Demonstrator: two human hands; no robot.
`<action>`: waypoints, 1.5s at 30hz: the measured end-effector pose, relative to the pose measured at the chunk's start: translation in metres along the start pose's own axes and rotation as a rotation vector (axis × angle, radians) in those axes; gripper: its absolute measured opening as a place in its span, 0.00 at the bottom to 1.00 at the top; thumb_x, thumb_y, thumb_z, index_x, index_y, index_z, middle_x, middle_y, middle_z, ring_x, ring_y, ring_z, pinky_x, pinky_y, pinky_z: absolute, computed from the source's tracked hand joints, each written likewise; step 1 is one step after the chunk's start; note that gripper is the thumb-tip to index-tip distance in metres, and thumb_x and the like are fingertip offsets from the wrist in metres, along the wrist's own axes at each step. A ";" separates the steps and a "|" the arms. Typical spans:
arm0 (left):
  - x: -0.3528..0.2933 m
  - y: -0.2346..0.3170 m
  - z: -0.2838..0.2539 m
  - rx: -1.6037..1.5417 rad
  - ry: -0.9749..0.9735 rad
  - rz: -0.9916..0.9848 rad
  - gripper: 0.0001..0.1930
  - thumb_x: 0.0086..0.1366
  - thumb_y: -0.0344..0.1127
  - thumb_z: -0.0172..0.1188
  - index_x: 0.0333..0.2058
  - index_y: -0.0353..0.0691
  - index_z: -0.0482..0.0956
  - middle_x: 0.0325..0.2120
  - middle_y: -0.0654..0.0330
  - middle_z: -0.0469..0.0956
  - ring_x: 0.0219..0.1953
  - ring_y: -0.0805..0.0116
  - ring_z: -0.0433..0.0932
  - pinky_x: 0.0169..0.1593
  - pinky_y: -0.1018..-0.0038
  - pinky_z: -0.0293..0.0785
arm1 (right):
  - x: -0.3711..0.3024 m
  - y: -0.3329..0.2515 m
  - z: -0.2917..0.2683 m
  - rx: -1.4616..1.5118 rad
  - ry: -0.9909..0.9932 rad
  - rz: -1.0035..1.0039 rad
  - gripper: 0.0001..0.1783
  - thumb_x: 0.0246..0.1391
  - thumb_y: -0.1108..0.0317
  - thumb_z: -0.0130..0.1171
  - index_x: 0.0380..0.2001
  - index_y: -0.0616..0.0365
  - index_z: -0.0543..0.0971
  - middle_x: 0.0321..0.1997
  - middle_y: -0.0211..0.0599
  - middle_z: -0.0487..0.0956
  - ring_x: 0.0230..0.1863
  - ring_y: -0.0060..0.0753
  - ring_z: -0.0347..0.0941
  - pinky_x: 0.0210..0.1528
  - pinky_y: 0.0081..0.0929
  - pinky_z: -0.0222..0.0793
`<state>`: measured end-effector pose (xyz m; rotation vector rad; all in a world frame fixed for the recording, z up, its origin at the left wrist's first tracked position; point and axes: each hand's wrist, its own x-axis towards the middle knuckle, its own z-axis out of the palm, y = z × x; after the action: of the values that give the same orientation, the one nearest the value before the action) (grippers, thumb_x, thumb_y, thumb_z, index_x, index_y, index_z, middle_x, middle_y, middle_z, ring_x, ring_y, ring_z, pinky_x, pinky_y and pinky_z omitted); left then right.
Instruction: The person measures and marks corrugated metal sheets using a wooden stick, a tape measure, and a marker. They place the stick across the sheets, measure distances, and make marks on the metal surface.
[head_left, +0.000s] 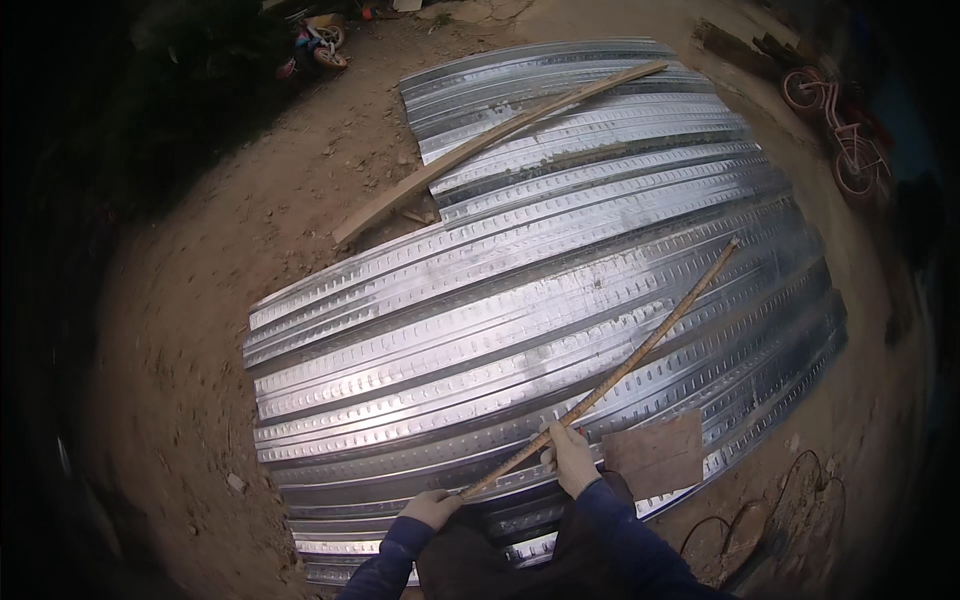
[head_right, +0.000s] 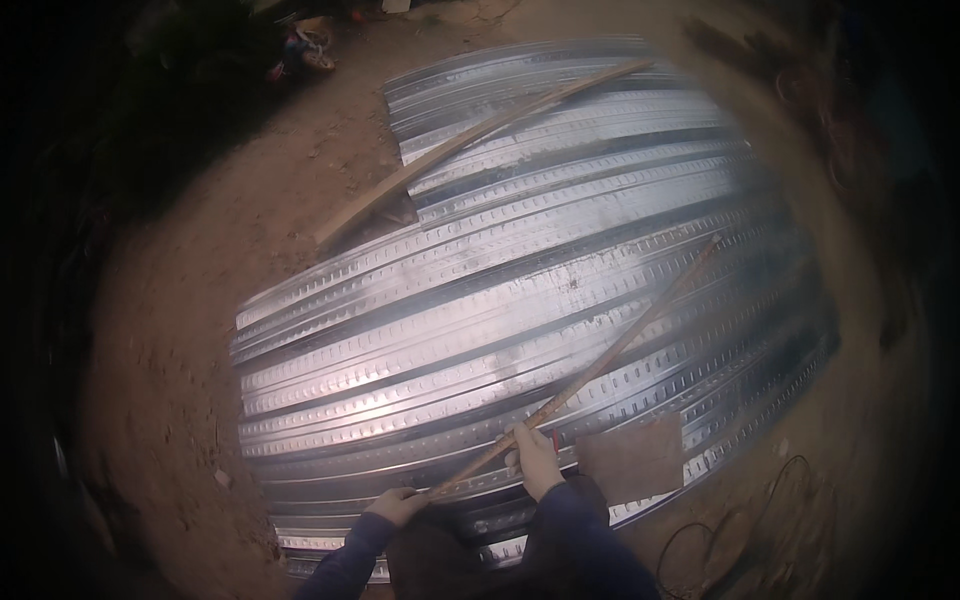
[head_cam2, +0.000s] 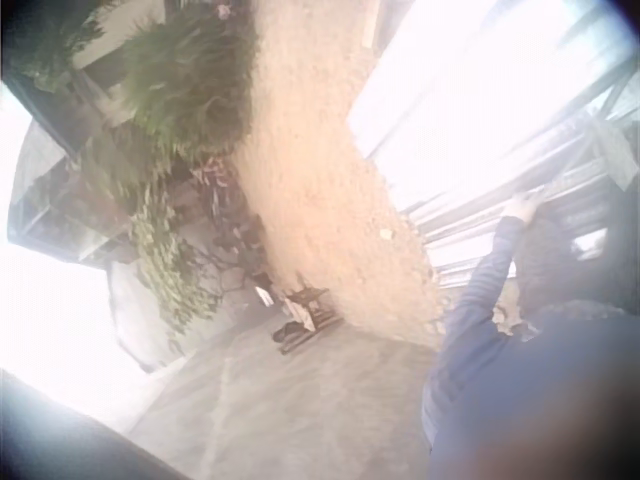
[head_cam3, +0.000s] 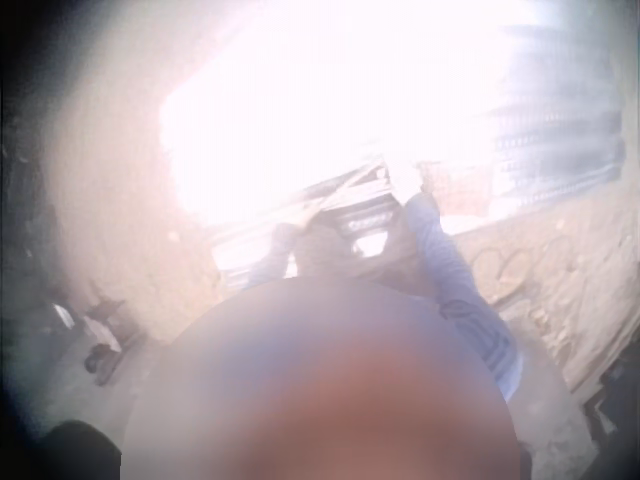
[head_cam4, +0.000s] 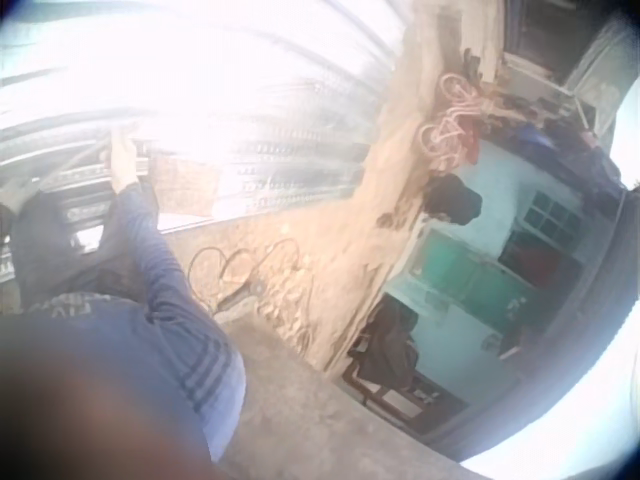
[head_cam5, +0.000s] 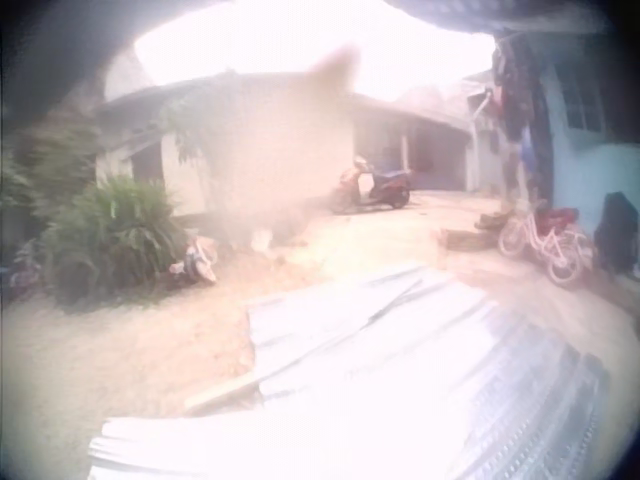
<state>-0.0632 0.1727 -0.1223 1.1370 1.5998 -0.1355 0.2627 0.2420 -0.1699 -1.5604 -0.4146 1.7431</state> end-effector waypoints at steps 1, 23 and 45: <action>0.005 0.005 -0.003 -0.003 0.020 0.022 0.31 0.71 0.59 0.61 0.54 0.35 0.89 0.49 0.41 0.89 0.55 0.42 0.86 0.62 0.57 0.78 | 0.004 -0.004 -0.001 -0.070 0.004 -0.005 0.22 0.76 0.51 0.55 0.51 0.61 0.84 0.34 0.36 0.82 0.26 0.23 0.77 0.25 0.26 0.71; 0.107 -0.012 -0.052 0.138 -0.027 0.274 0.23 0.67 0.47 0.68 0.52 0.35 0.88 0.39 0.53 0.88 0.43 0.60 0.87 0.50 0.65 0.82 | 0.091 -0.097 0.021 0.018 0.230 -0.258 0.24 0.73 0.48 0.58 0.46 0.61 0.86 0.24 0.32 0.77 0.18 0.23 0.70 0.20 0.28 0.64; 0.171 0.044 -0.173 0.146 -0.095 0.451 0.16 0.69 0.44 0.65 0.40 0.36 0.88 0.20 0.61 0.79 0.19 0.68 0.77 0.25 0.69 0.73 | 0.176 -0.079 0.040 -0.911 0.510 -0.575 0.36 0.70 0.44 0.58 0.70 0.61 0.75 0.64 0.54 0.81 0.70 0.60 0.73 0.74 0.53 0.63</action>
<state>-0.1391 0.4027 -0.1744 1.5530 1.2317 -0.0081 0.2529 0.4285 -0.2324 -2.1122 -1.3498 0.6639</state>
